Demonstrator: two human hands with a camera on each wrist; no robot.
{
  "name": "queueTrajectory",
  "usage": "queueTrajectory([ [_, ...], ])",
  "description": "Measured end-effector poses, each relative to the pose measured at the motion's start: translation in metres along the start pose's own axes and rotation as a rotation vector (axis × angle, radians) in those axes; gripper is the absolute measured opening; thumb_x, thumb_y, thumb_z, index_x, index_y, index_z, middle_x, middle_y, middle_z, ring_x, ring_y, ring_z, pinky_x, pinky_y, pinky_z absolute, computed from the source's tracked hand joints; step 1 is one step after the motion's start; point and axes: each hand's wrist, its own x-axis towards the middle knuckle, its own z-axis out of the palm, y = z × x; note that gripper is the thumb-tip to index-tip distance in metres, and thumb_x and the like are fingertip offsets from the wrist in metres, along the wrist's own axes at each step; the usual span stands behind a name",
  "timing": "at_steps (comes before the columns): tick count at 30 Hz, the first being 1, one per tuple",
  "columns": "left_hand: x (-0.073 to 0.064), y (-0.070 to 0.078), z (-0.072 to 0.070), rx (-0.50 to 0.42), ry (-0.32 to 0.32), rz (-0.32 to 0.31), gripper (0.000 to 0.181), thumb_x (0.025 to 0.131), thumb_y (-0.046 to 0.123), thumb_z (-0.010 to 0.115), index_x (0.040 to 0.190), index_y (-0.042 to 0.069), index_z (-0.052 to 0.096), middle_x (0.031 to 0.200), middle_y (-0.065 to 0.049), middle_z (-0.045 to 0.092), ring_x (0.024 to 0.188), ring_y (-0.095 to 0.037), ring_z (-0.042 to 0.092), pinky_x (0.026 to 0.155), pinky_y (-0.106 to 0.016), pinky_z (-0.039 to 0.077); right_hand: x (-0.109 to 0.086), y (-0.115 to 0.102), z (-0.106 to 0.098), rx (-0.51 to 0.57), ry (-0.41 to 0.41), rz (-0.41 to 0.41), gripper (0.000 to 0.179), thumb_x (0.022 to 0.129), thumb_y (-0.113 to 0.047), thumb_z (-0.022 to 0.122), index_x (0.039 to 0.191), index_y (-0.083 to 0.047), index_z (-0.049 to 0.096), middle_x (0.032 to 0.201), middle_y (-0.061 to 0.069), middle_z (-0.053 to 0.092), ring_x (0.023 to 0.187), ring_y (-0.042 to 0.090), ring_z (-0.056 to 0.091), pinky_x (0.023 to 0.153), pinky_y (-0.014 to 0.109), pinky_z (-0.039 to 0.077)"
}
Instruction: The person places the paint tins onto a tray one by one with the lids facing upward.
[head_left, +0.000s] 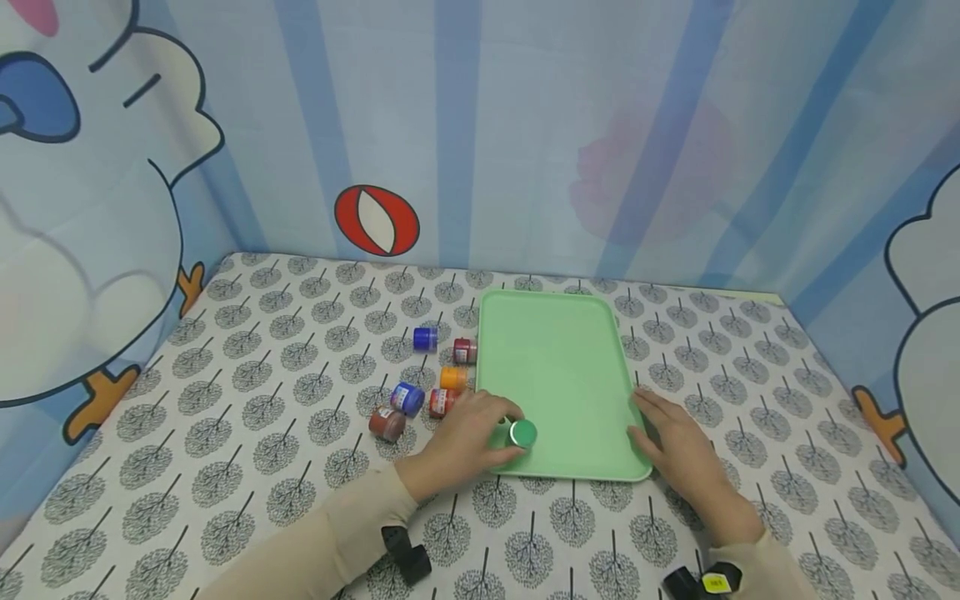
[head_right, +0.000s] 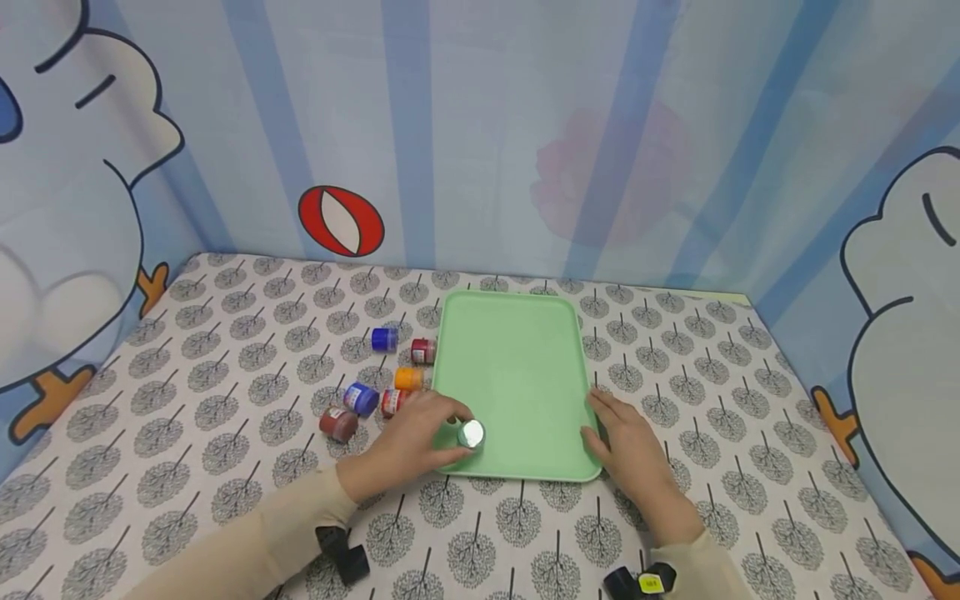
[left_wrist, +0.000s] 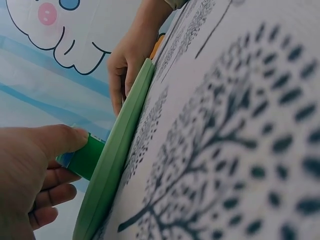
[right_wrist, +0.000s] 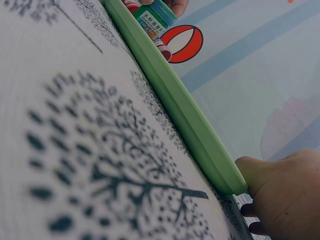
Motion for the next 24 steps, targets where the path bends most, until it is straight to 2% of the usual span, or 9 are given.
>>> queueTrajectory([
  [8,0.003,0.003,0.006,-0.032,-0.012,-0.017,0.037,0.080,0.033,0.076,0.108,0.012,0.065,0.106,0.001,0.070,0.096,-0.015,0.058,0.092,-0.034,0.042,0.000,0.001,-0.001,0.000,0.016,-0.007,0.054,0.093,-0.020,0.060,0.139,0.003,0.044,0.145,0.020,0.044,0.131,0.042,0.043,0.111,0.054,0.033],
  [24,0.007,0.004,0.015,-0.032,-0.044,-0.011,0.039,0.079,0.038,0.076,0.108,0.014,0.065,0.100,0.005,0.069,0.085,-0.009,0.052,0.084,-0.027,0.038,0.000,0.006,0.006,0.011,0.035,-0.033,0.054,0.093,-0.021,0.061,0.139,0.004,0.045,0.145,0.020,0.045,0.131,0.041,0.043,0.110,0.053,0.033],
])
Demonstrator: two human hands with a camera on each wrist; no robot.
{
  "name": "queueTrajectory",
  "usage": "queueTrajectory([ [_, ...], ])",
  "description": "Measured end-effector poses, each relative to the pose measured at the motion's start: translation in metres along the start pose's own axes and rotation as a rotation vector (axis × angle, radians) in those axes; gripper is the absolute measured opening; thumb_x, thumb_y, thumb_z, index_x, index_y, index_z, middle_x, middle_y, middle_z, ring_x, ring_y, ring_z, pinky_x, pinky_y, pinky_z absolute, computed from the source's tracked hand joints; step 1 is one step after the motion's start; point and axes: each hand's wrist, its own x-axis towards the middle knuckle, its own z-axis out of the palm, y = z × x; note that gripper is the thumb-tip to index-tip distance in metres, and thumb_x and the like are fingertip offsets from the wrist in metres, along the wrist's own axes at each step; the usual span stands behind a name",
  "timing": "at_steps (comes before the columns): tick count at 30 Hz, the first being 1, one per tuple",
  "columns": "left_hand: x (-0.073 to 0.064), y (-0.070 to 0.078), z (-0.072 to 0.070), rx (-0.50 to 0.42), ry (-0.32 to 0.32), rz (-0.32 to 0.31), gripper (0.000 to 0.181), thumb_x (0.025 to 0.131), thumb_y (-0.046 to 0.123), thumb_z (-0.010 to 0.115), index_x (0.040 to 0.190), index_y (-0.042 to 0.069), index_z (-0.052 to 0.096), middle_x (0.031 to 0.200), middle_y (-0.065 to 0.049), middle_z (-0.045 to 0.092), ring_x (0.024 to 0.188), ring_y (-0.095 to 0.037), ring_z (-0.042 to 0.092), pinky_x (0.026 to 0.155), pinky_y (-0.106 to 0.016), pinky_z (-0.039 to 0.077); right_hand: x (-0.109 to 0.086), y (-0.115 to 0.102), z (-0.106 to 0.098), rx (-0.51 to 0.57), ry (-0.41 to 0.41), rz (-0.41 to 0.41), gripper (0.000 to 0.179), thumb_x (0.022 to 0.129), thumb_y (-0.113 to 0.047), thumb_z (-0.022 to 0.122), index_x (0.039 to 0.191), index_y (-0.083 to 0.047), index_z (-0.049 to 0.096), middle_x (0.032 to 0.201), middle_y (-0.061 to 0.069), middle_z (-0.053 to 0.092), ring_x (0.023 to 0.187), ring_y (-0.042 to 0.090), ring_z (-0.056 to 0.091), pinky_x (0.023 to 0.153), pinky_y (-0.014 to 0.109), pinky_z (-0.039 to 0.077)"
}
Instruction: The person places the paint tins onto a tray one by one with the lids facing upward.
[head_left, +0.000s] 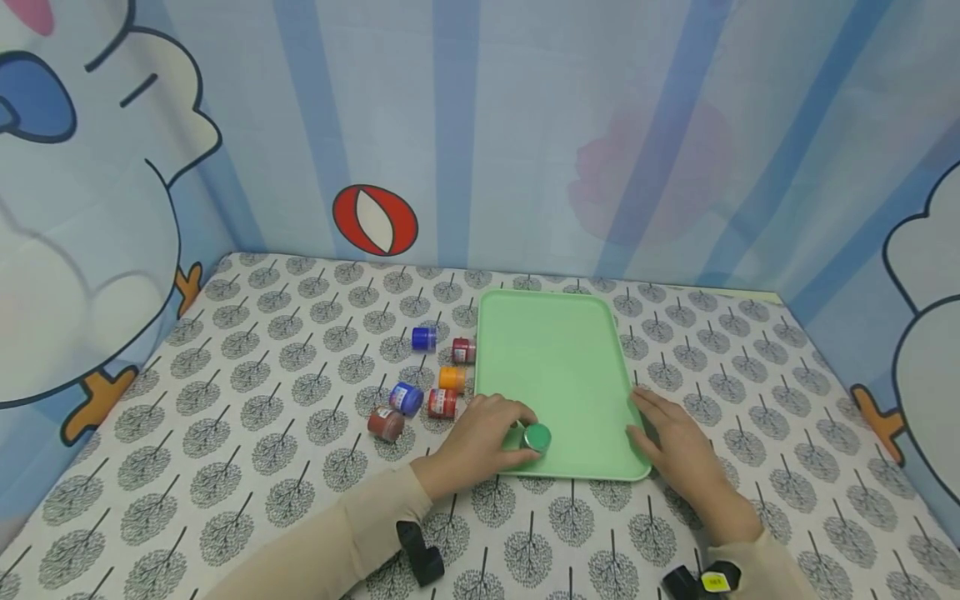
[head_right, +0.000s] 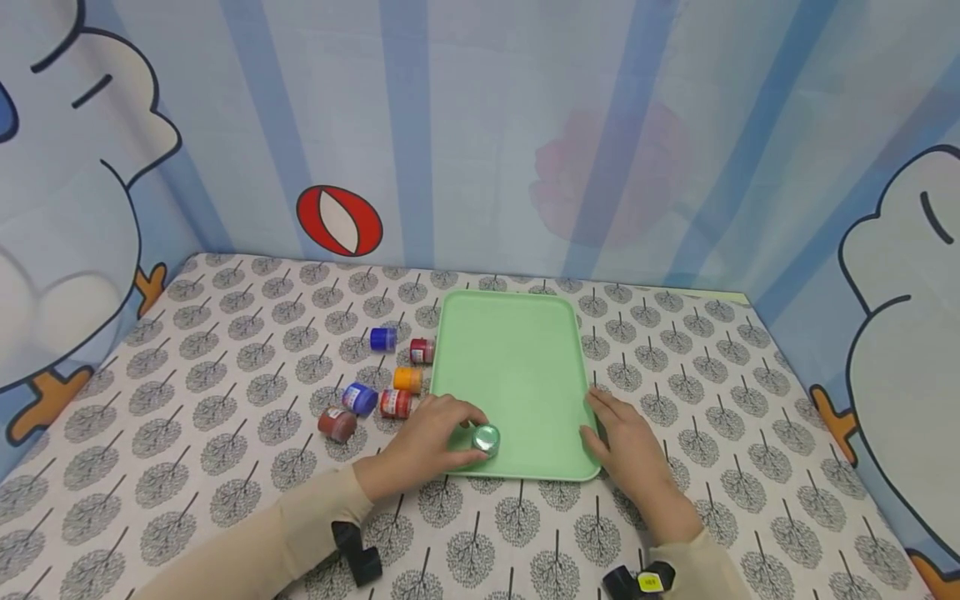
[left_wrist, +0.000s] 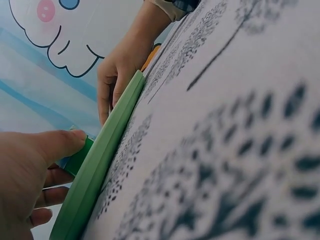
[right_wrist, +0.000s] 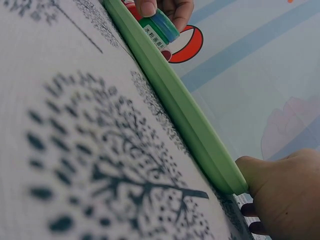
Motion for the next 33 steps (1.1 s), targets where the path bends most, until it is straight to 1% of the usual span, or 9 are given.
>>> queueTrajectory([
  [4,0.001,0.001,0.000,-0.017,0.000,-0.013,0.039,0.079,0.039,0.076,0.108,0.014,0.066,0.098,0.006,0.069,0.082,-0.008,0.049,0.082,-0.026,0.037,-0.001,0.003,0.000,-0.002,0.008,-0.005,0.054,0.093,-0.021,0.060,0.139,0.004,0.045,0.145,0.020,0.046,0.131,0.041,0.043,0.110,0.052,0.033],
  [10,0.002,0.001,-0.001,-0.033,0.014,-0.024,0.039,0.079,0.038,0.076,0.109,0.014,0.066,0.099,0.006,0.069,0.082,-0.008,0.050,0.082,-0.026,0.037,0.000,0.002,-0.002,0.000,0.020,-0.023,0.054,0.093,-0.020,0.061,0.138,0.005,0.045,0.143,0.022,0.047,0.129,0.042,0.045,0.109,0.054,0.035],
  [12,0.002,0.001,-0.001,-0.041,0.013,-0.028,0.042,0.079,0.037,0.077,0.112,0.014,0.065,0.101,0.005,0.069,0.085,-0.010,0.053,0.084,-0.028,0.038,0.001,0.002,-0.003,0.000,0.020,-0.022,0.054,0.092,-0.020,0.061,0.138,0.005,0.045,0.143,0.022,0.047,0.129,0.042,0.045,0.109,0.053,0.034],
  [15,0.003,0.002,-0.002,-0.064,0.001,-0.047,0.051,0.078,0.039,0.077,0.120,0.015,0.062,0.107,0.004,0.069,0.093,-0.012,0.056,0.091,-0.032,0.040,0.001,0.002,-0.004,-0.004,0.016,-0.015,0.054,0.092,-0.020,0.061,0.138,0.005,0.045,0.144,0.021,0.046,0.130,0.042,0.044,0.109,0.053,0.034],
  [19,0.003,0.003,-0.006,-0.097,-0.014,-0.068,0.061,0.077,0.042,0.077,0.129,0.017,0.057,0.112,0.002,0.067,0.102,-0.014,0.058,0.098,-0.037,0.040,0.002,0.002,-0.005,0.001,0.014,-0.009,0.054,0.092,-0.019,0.061,0.138,0.005,0.044,0.144,0.022,0.046,0.130,0.042,0.044,0.110,0.054,0.033],
  [24,0.002,0.004,-0.014,-0.090,-0.014,-0.042,0.062,0.077,0.043,0.077,0.129,0.016,0.057,0.115,0.001,0.066,0.106,-0.016,0.057,0.099,-0.040,0.041,0.003,0.000,-0.003,0.024,0.005,0.001,0.055,0.092,-0.020,0.061,0.138,0.005,0.044,0.144,0.023,0.046,0.130,0.043,0.043,0.110,0.054,0.033],
  [26,0.001,0.004,-0.018,-0.071,0.001,-0.020,0.062,0.076,0.043,0.077,0.128,0.014,0.058,0.115,0.000,0.067,0.106,-0.017,0.057,0.099,-0.041,0.041,0.003,-0.001,-0.001,0.027,0.003,0.002,0.055,0.093,-0.020,0.061,0.138,0.005,0.044,0.144,0.022,0.045,0.130,0.043,0.043,0.110,0.054,0.033],
  [28,0.000,0.003,-0.022,-0.027,0.028,0.002,0.062,0.075,0.045,0.077,0.126,0.013,0.059,0.115,0.000,0.067,0.106,-0.018,0.058,0.099,-0.041,0.042,0.003,-0.001,0.000,0.027,0.003,0.001,0.055,0.093,-0.020,0.061,0.138,0.005,0.044,0.144,0.022,0.046,0.130,0.042,0.043,0.110,0.054,0.033],
  [33,-0.001,-0.001,-0.028,0.134,0.101,0.046,0.061,0.074,0.047,0.077,0.123,0.013,0.060,0.115,0.000,0.067,0.106,-0.019,0.059,0.099,-0.039,0.042,0.002,-0.001,0.001,0.027,0.005,0.002,0.054,0.093,-0.020,0.061,0.138,0.005,0.045,0.144,0.022,0.046,0.130,0.042,0.044,0.110,0.054,0.033],
])
